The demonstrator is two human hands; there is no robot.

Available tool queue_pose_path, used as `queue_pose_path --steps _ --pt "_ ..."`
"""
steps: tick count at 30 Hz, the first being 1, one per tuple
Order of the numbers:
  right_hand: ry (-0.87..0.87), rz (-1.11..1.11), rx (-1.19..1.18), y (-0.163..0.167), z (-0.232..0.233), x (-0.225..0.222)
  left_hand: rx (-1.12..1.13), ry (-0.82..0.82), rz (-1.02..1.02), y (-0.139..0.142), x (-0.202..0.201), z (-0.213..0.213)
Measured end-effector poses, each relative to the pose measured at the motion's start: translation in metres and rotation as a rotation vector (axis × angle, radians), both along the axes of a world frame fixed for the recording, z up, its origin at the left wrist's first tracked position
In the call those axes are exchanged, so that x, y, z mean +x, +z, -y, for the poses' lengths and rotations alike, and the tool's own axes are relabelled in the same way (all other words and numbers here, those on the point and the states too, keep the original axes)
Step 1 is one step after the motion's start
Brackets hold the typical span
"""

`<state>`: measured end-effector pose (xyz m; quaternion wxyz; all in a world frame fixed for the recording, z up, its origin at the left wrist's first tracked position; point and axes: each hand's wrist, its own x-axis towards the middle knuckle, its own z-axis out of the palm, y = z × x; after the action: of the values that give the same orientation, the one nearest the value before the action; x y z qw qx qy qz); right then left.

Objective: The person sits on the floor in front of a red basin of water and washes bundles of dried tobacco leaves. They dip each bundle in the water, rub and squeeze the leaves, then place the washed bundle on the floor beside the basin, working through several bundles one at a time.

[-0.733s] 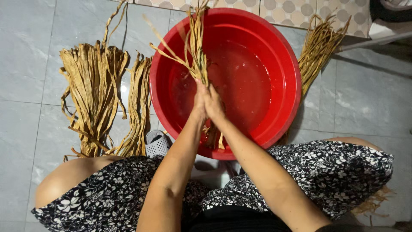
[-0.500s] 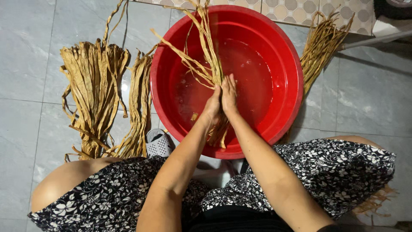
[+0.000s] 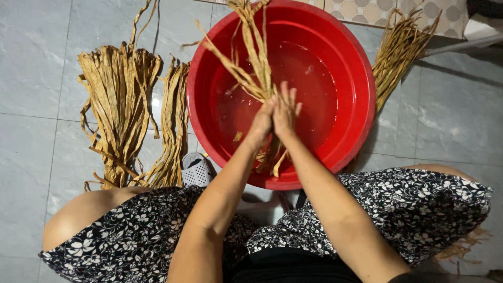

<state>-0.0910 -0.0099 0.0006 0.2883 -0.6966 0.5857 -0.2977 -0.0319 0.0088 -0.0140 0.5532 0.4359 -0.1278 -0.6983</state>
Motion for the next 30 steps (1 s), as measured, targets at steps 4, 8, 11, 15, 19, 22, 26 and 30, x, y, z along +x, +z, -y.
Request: queue_pose_path --steps 4,8,11,15,19,22,26,30 --pt "-0.029 -0.138 0.221 0.001 0.017 -0.016 -0.111 -0.006 0.308 0.012 -0.004 -0.005" --pt "-0.043 0.805 0.832 0.003 0.036 -0.037 -0.055 -0.007 0.670 0.010 -0.002 -0.010" --pt "0.239 0.990 0.852 0.006 0.050 -0.057 -0.129 -0.153 0.945 0.003 -0.021 -0.021" --pt "0.082 0.883 0.900 0.009 0.062 -0.079 -0.176 -0.421 0.894 -0.010 -0.049 -0.041" --pt "-0.103 0.566 0.723 0.007 0.063 -0.082 -0.147 -0.581 0.789 -0.021 -0.038 -0.031" --pt "-0.211 0.442 0.595 0.003 0.057 -0.068 -0.093 -0.339 0.154 -0.018 -0.017 -0.012" --pt "-0.239 0.211 0.617 -0.007 0.042 -0.038 -0.017 -0.056 -0.249 -0.004 0.004 0.012" --pt "0.078 0.368 0.244 -0.013 0.029 -0.015 0.076 0.108 -0.191 0.004 0.010 0.018"
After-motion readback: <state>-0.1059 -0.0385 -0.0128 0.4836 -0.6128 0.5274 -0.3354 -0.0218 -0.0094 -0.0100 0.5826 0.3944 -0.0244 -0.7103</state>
